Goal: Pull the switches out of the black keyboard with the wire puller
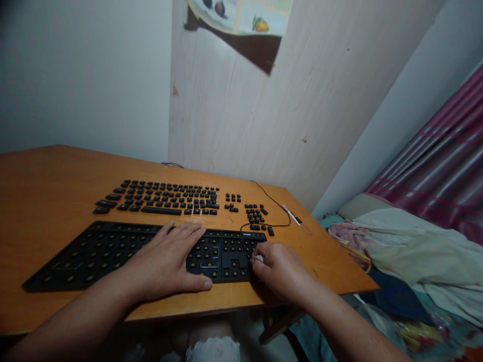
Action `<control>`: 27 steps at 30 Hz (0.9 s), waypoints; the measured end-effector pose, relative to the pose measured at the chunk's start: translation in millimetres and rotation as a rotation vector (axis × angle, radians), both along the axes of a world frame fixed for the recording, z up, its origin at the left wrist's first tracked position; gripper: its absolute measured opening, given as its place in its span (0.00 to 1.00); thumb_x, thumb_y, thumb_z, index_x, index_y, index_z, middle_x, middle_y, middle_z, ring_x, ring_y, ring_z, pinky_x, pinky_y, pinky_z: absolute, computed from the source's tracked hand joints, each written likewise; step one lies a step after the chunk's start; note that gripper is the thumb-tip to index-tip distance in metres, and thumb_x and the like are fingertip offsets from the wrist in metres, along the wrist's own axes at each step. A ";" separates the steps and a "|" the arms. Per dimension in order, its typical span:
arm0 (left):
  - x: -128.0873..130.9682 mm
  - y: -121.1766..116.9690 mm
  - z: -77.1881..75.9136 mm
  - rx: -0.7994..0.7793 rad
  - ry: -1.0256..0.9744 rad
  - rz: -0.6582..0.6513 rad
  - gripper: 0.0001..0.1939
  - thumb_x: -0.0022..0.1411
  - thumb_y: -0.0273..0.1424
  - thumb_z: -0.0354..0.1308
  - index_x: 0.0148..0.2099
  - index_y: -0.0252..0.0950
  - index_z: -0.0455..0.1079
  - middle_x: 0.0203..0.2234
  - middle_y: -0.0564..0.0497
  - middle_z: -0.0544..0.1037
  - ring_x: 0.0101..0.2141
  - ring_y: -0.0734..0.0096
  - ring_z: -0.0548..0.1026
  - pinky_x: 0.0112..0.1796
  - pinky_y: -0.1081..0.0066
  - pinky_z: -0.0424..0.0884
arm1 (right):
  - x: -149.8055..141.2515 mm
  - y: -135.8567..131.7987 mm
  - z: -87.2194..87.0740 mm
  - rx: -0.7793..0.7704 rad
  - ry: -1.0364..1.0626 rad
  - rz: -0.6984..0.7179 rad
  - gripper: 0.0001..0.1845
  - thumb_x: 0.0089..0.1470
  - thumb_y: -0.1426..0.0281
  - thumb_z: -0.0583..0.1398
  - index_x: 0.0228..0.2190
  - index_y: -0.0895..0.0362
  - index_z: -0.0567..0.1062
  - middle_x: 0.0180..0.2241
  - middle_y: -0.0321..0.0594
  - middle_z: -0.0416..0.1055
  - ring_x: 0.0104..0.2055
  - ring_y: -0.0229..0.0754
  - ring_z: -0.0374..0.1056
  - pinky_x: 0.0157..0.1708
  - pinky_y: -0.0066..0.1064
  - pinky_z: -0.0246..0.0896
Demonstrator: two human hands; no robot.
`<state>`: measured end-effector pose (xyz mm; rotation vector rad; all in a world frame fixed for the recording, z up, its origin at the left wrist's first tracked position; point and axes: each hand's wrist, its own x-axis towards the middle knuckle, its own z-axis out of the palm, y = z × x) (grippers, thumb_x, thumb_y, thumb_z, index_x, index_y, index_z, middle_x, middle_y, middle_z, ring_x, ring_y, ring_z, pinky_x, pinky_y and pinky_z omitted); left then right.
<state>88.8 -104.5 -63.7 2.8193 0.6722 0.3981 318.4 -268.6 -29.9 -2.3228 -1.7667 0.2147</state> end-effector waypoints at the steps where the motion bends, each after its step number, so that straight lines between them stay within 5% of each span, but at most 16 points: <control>1: 0.0 0.0 -0.3 -0.001 -0.004 0.000 0.59 0.43 0.69 0.47 0.67 0.32 0.55 0.65 0.39 0.54 0.65 0.47 0.51 0.63 0.50 0.36 | 2.7 4.8 -0.6 0.030 0.019 -0.005 0.08 0.54 0.70 0.55 0.30 0.55 0.74 0.26 0.37 0.73 0.28 0.39 0.66 0.27 0.27 0.50; 6: 0.4 1.0 -1.9 0.003 -0.022 -0.005 0.59 0.43 0.69 0.47 0.67 0.33 0.55 0.65 0.39 0.56 0.64 0.47 0.52 0.63 0.51 0.36 | 11.4 34.3 -6.4 0.158 -0.019 -0.041 0.09 0.54 0.69 0.55 0.29 0.56 0.74 0.27 0.37 0.73 0.29 0.39 0.65 0.27 0.27 0.50; 11: 0.4 0.9 -0.8 0.003 -0.017 -0.003 0.59 0.43 0.69 0.47 0.67 0.34 0.55 0.65 0.39 0.56 0.64 0.49 0.52 0.63 0.52 0.36 | 5.8 47.5 -8.2 0.117 -0.143 -0.079 0.08 0.55 0.68 0.56 0.31 0.55 0.75 0.31 0.40 0.75 0.33 0.41 0.67 0.30 0.28 0.50; 27: 0.5 -0.6 0.1 -0.012 -0.013 0.001 0.58 0.43 0.69 0.47 0.66 0.34 0.56 0.65 0.39 0.55 0.65 0.49 0.51 0.63 0.52 0.35 | -19.0 2.8 -5.6 0.008 -0.132 -0.045 0.09 0.53 0.70 0.55 0.34 0.55 0.75 0.33 0.41 0.74 0.36 0.42 0.68 0.34 0.29 0.53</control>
